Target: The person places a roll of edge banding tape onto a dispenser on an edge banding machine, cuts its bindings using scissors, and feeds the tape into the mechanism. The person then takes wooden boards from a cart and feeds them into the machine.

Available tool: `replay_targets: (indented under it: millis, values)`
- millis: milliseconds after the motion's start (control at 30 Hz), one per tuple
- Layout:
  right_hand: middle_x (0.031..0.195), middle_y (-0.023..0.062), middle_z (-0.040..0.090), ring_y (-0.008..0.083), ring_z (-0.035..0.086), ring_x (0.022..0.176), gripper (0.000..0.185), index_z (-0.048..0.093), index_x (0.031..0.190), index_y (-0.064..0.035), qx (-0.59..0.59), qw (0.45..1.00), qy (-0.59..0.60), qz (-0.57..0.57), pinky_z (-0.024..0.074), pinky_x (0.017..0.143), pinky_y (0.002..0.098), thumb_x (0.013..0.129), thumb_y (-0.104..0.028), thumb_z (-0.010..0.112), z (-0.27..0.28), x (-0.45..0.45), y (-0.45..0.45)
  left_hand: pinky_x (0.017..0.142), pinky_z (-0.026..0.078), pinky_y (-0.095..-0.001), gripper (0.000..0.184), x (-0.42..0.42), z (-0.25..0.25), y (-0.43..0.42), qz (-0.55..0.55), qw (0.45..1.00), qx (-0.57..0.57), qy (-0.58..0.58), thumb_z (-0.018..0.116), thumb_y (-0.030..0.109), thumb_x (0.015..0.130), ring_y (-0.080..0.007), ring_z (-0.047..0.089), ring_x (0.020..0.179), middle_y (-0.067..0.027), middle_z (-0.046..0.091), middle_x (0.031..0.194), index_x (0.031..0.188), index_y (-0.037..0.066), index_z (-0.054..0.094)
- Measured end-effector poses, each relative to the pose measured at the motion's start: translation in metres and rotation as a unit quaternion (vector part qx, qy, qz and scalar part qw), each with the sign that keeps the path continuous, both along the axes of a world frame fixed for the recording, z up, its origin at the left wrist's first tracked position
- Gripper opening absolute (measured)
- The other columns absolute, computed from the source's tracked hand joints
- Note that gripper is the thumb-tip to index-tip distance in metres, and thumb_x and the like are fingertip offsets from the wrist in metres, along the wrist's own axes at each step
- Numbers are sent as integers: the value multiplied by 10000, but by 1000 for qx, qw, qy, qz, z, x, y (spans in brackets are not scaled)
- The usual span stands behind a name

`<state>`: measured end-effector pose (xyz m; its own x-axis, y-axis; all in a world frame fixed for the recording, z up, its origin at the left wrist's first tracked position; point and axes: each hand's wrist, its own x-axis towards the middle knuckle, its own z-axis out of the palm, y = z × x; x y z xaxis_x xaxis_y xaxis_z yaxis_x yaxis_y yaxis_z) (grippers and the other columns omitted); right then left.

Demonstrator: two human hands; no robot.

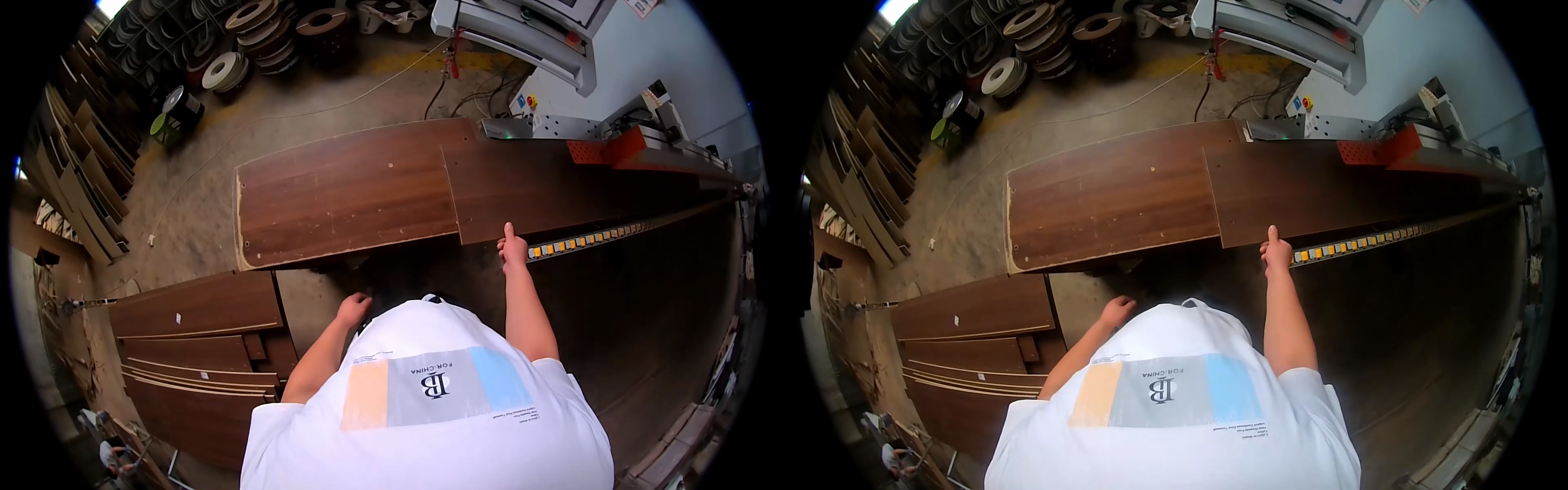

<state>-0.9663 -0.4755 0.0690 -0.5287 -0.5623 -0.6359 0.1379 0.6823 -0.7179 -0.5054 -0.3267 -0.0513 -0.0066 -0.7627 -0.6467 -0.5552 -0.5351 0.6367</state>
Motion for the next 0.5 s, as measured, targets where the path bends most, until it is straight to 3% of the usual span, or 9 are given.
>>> replay_targets:
  millis: [133, 333, 433, 500]
  values:
    - [612, 10, 557, 98, 462, 461, 524, 617, 780, -46, -24, 999, 40, 15, 373, 441, 267, 1021, -512, 602, 3, -13, 1, 816, 568, -388, 316, -13, 17, 5, -56, 996, -25, -67, 686, 300, 947, -257, 720, 862, -148, 755, 1002, 1108, 33, 736]
    - [596, 22, 575, 99, 473, 440, 457, 649, 825, -42, -36, 986, 2, 161, 383, 437, 256, 1039, -442, 594, 8, 15, 24, 720, 589, -361, 277, -13, 50, 27, 67, 996, 58, -11, 664, 271, 975, -202, 716, 752, -122, 756, 942, 1104, 32, 720]
    - [591, 24, 588, 103, 486, 434, 468, 659, 820, -43, -31, 956, -7, 292, 388, 431, 263, 1037, -453, 595, 15, 55, 38, 670, 588, -343, 270, 0, 7, 55, 169, 981, 86, 34, 667, 278, 977, -178, 704, 700, -100, 752, 893, 1097, 40, 715]
    - [586, 32, 598, 111, 499, 429, 494, 669, 783, -44, -26, 929, 14, 368, 390, 420, 278, 1030, -467, 604, 17, 75, 45, 679, 586, -354, 286, -5, 19, 67, 173, 982, 74, 11, 662, 294, 968, -191, 709, 709, -99, 749, 869, 1091, 43, 721]
